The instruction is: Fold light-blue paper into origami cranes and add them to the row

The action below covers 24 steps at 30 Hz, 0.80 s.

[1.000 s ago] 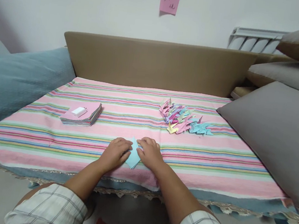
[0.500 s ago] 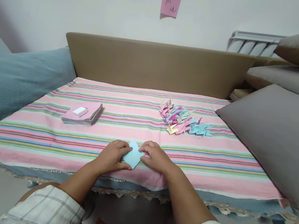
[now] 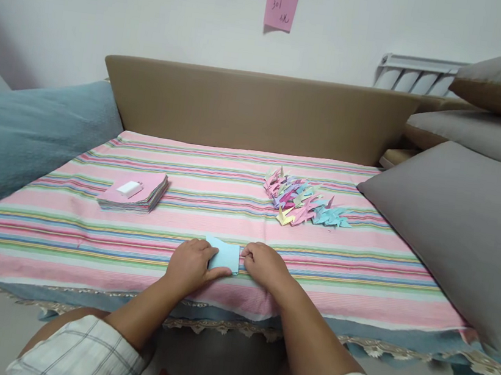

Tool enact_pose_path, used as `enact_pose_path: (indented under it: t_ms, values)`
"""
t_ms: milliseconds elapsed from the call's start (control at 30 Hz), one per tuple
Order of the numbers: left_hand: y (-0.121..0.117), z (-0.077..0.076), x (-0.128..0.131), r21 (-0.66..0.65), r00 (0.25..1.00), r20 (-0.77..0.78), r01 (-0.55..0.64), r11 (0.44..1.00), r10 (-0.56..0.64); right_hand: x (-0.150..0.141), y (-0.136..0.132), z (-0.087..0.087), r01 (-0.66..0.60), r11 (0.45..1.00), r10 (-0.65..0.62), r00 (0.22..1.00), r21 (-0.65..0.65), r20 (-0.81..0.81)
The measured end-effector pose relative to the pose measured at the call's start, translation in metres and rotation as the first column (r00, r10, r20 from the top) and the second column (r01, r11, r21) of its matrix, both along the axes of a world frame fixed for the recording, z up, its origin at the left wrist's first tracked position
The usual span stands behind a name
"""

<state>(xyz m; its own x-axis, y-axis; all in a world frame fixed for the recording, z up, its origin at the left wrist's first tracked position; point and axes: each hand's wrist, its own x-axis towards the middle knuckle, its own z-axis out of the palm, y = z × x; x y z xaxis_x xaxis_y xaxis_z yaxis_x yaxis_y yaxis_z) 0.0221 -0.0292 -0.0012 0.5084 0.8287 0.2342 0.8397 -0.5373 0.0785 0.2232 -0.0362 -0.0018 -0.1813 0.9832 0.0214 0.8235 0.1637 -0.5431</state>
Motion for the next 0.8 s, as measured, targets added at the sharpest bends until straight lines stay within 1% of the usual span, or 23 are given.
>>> enact_pose_path:
  t_ms: [67, 167, 233, 300, 367, 433, 500, 633, 800]
  values:
    - [0.002, 0.002, -0.001, -0.038, 1.0, 0.018, 0.001, 0.999, -0.001, 0.0, 0.0, -0.001, -0.001, 1.0, 0.001, 1.0, 0.004, 0.001]
    - [0.008, 0.0, -0.006, -0.065, 0.999, 0.043, 0.011, 0.998, -0.009, 0.001, 0.001, -0.003, -0.016, 1.0, 0.016, 0.998, -0.001, -0.058]
    - [0.011, -0.004, -0.009, -0.031, 0.997, 0.074, 0.027, 0.999, -0.024, 0.001, 0.001, -0.005, -0.012, 1.0, 0.009, 0.99, -0.023, -0.139]
    - [0.013, -0.008, -0.011, -0.006, 0.995, 0.088, 0.049, 0.999, -0.048, -0.001, 0.0, -0.005, -0.012, 0.997, -0.007, 0.965, -0.07, -0.262]
    - [0.014, -0.01, -0.013, -0.031, 0.994, 0.085, 0.067, 0.997, -0.064, -0.004, -0.001, -0.004, -0.028, 0.992, -0.022, 0.925, -0.126, -0.38]
    - [0.014, -0.009, -0.013, -0.071, 0.994, 0.087, 0.073, 0.995, -0.067, -0.006, -0.003, -0.003, -0.048, 0.987, -0.023, 0.902, -0.155, -0.431]
    - [0.013, -0.005, -0.014, -0.088, 0.994, 0.096, 0.067, 0.994, -0.059, -0.008, -0.003, -0.002, -0.051, 0.99, -0.007, 0.91, -0.128, -0.414]
    - [0.01, 0.002, -0.015, -0.098, 0.994, 0.093, 0.069, 0.993, -0.06, -0.006, 0.002, -0.005, -0.02, 1.0, 0.017, 0.953, -0.005, -0.302]
    - [0.01, -0.001, -0.014, -0.075, 0.992, 0.086, 0.101, 0.992, -0.094, -0.004, 0.009, -0.014, -0.032, 0.995, 0.049, 0.979, 0.09, -0.197]
